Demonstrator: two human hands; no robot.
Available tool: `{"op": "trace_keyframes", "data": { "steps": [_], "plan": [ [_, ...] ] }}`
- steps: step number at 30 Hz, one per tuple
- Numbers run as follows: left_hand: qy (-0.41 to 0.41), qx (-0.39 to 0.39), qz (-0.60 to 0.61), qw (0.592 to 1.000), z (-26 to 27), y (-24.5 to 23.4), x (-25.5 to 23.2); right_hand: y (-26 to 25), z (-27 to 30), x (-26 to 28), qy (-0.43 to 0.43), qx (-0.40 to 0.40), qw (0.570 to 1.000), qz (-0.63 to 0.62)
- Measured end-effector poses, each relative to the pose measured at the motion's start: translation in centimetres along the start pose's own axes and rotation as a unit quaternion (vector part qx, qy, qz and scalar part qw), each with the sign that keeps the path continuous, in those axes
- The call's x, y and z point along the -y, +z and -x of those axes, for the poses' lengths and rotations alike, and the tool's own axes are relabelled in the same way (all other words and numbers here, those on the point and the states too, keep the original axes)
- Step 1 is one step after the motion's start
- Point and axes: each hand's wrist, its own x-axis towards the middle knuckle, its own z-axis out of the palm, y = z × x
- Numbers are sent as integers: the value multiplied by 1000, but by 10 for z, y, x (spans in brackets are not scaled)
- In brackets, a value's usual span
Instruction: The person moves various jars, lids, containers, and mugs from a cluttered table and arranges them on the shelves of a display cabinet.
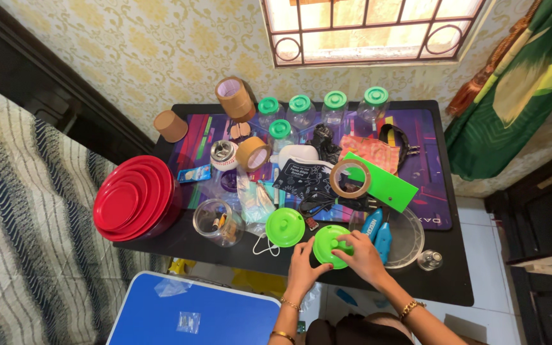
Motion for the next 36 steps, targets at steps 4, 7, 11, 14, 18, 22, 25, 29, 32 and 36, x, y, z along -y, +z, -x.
{"op": "trace_keyframes", "data": {
  "steps": [4, 7, 11, 14, 18, 22, 25, 29, 32, 36],
  "plan": [
    [5, 8, -31, 999, -1, -5, -4, 6, -5, -3, -16, -10, 999, 40],
    [22, -1, -43, 999, 1, -7, -5, 5, -6, -5, -37, -1, 998, 49],
    [44, -19, -57, 997, 2, -2, -1, 3, -7, -3, -47, 10, 996, 70],
    [87, -47, -58, 993, 1, 2, 6, 3, -8, -3, -66, 13, 994, 81],
    [91, -38, -89, 991, -2, 1, 9, 2, -11, -3, -86, 16, 991, 102],
    [83, -18, -180, 980, -16, -1, -3, 5, -8, -2, -47, 17, 992, 111],
    [82, -9, -206, 975, -11, 6, -19, 11, -1, -2, -20, -19, 995, 96],
    [87, -15, -175, 981, -8, 22, -30, 17, 5, -18, 72, 6, 997, -33],
    [113, -41, -163, 979, -7, 18, -27, 15, 18, -42, 146, -2, 979, -142],
    [139, -51, -152, 977, -14, 15, -36, 24, 43, -66, 174, -56, 969, -165]
  ]
}}
